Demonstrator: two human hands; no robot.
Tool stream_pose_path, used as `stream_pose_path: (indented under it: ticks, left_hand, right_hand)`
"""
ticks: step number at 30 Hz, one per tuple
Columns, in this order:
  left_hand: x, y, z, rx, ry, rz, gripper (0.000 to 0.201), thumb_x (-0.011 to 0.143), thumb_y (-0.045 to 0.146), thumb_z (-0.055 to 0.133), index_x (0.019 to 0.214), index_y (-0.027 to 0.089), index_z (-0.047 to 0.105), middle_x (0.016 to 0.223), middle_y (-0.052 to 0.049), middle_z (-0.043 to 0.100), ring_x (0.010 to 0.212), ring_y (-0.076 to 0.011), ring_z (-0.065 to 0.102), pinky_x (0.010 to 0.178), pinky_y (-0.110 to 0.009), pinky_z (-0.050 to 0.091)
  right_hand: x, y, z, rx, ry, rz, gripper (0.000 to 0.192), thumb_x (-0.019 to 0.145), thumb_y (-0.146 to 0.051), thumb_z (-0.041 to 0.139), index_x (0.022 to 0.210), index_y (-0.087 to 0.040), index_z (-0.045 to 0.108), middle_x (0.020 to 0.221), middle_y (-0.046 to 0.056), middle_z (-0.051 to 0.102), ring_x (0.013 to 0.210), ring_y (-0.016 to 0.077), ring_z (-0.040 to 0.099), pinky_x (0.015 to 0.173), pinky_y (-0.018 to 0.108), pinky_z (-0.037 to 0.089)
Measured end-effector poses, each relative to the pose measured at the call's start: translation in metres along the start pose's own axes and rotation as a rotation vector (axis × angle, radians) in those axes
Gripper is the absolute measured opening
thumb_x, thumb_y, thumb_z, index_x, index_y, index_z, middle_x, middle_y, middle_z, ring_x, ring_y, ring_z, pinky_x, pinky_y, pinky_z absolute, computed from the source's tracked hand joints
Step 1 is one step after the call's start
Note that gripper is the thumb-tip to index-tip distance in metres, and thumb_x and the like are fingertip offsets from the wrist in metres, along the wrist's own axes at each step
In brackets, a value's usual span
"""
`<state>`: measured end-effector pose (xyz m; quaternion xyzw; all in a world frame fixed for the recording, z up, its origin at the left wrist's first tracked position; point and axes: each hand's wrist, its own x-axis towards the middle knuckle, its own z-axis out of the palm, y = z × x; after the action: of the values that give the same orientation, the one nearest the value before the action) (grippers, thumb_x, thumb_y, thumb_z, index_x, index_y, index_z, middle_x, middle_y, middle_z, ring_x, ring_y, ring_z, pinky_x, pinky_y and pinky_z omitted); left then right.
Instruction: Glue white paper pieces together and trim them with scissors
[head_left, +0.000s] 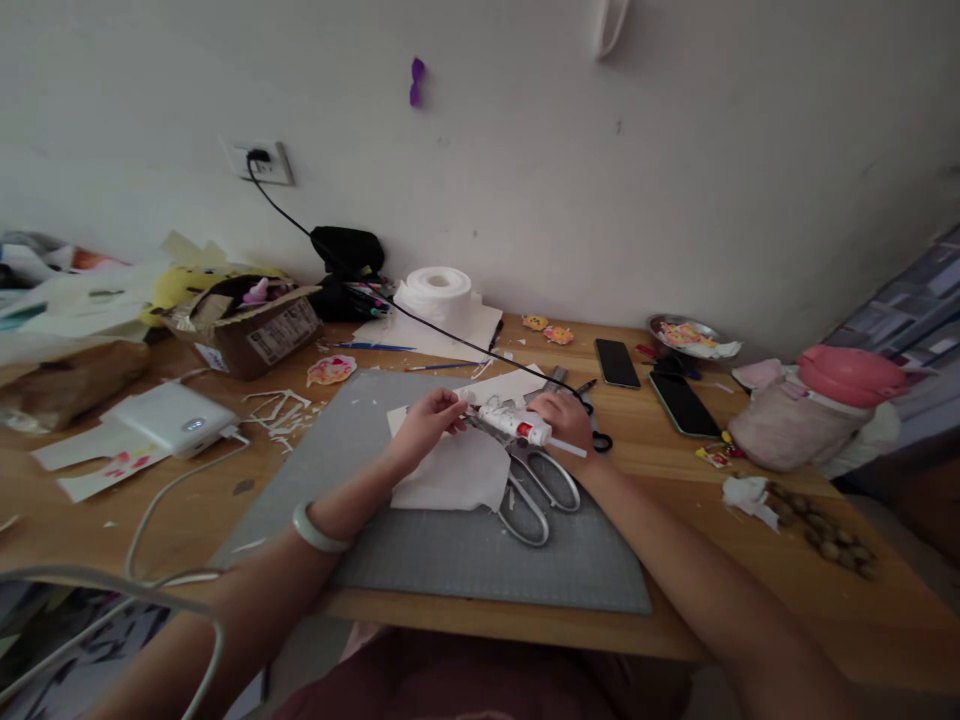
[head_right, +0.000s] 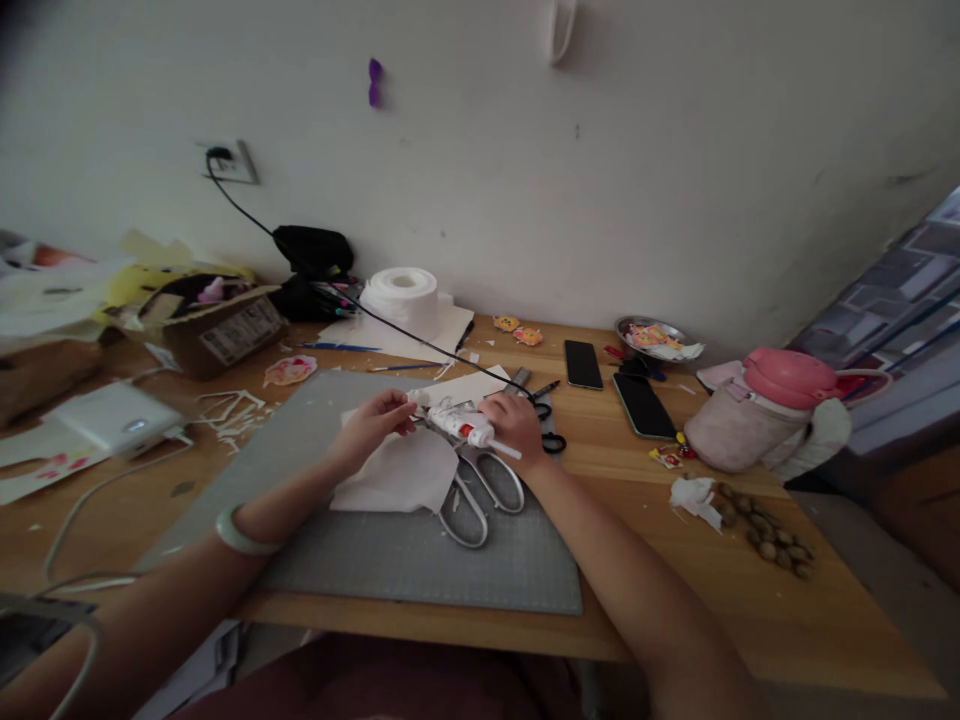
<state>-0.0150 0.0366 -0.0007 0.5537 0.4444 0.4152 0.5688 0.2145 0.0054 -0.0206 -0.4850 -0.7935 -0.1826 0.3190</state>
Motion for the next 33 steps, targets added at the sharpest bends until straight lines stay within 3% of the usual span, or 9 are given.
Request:
stream_pose_path:
  ticks: [9,17,24,33]
  left_hand:
    - [0.003,-0.001,0.001,-0.148,0.064,-0.089,0.015,0.066,0.023,0.067,0.067,0.017,0.053,0.057,0.004,0.059,0.055,-0.0086,0.059,0.063,-0.023,0.049]
    - [0.000,0.004,0.001,-0.326,0.067,-0.165,0.013,0.071,0.013,0.063,0.064,0.016,0.052,0.058,0.002,0.061,0.055,-0.0071,0.059,0.065,-0.020,0.050]
    - [0.000,0.007,0.002,-0.470,0.108,-0.266,0.016,0.079,0.007,0.055,0.064,0.013,0.056,0.060,-0.002,0.062,0.054,-0.0062,0.059,0.062,-0.017,0.049]
    - [-0.001,0.008,0.003,-0.442,0.120,-0.251,0.012,0.077,0.010,0.056,0.066,0.015,0.054,0.063,-0.001,0.062,0.055,-0.0063,0.058,0.064,-0.018,0.049]
  right_hand:
    - [-0.001,0.002,-0.005,-0.034,0.098,-0.204,0.024,0.090,-0.030,0.046,0.087,-0.021,0.068,0.086,0.006,0.067,0.077,0.0188,0.050,0.072,0.032,0.034]
    - [-0.001,0.001,-0.006,-0.041,0.134,-0.241,0.024,0.090,-0.028,0.045,0.087,-0.022,0.068,0.087,0.005,0.067,0.080,0.0192,0.050,0.073,0.032,0.035]
    - [0.000,-0.001,-0.006,-0.022,0.173,-0.228,0.029,0.092,-0.032,0.042,0.086,-0.021,0.068,0.085,0.005,0.068,0.078,0.0190,0.049,0.073,0.032,0.035]
    - [-0.002,0.004,-0.002,0.015,0.040,-0.130,0.022,0.088,-0.033,0.050,0.087,-0.022,0.069,0.089,0.006,0.068,0.080,0.0191,0.052,0.074,0.033,0.036]
